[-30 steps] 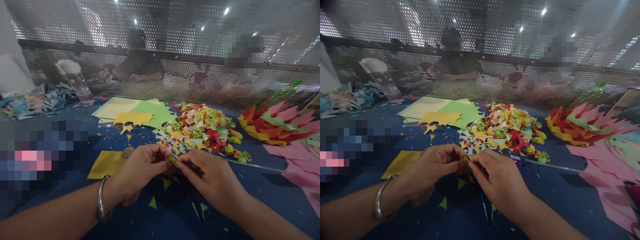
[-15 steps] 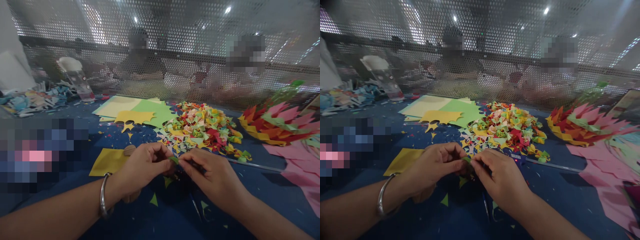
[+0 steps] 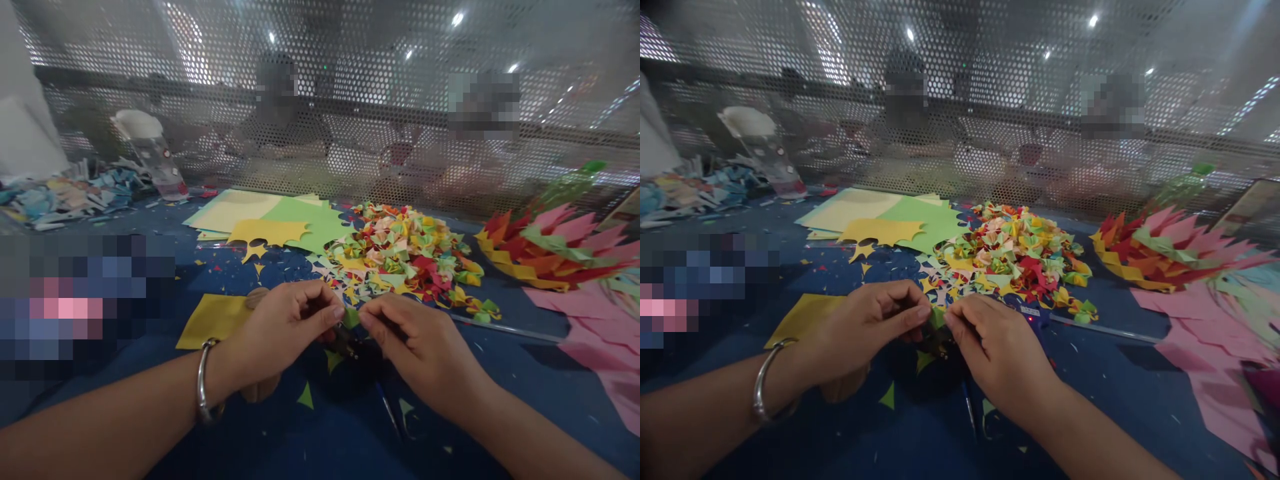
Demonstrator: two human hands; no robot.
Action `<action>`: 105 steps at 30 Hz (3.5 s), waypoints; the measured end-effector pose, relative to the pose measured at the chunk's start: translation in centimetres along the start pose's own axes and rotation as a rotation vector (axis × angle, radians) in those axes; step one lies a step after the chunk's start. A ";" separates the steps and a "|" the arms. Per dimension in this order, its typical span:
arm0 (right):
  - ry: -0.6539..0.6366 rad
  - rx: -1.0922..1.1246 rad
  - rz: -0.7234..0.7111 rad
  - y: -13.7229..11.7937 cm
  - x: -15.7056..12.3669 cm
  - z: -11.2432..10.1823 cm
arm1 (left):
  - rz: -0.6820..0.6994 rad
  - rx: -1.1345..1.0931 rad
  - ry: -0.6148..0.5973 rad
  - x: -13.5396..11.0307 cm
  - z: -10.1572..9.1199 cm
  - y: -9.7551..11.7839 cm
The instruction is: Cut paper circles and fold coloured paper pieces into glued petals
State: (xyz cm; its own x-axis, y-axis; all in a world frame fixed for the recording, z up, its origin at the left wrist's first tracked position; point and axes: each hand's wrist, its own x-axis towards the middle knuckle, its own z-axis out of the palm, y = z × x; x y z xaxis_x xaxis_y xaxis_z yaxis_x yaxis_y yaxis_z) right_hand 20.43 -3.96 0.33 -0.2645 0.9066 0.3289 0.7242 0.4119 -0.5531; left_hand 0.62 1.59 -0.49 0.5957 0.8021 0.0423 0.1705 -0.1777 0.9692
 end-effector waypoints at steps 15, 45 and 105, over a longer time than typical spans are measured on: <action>0.021 0.015 -0.022 0.0 -0.2 0.2 | -0.031 -0.015 -0.106 0.0 0.6 -1.3; 0.016 0.007 -0.025 0.0 -0.3 0.1 | -0.021 -0.057 -0.077 0.1 0.4 -0.7; 0.021 -0.106 -0.128 0.4 -0.6 0.8 | -0.082 -0.397 0.029 0.2 0.8 -0.6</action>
State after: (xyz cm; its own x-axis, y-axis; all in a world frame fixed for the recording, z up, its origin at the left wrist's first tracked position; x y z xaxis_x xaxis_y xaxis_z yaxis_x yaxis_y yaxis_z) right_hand 20.35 -4.26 -0.72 -0.3463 0.8450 0.4074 0.7492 0.5105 -0.4221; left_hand 1.29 1.44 -1.24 0.5697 0.8210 -0.0379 -0.1034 0.1173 0.9877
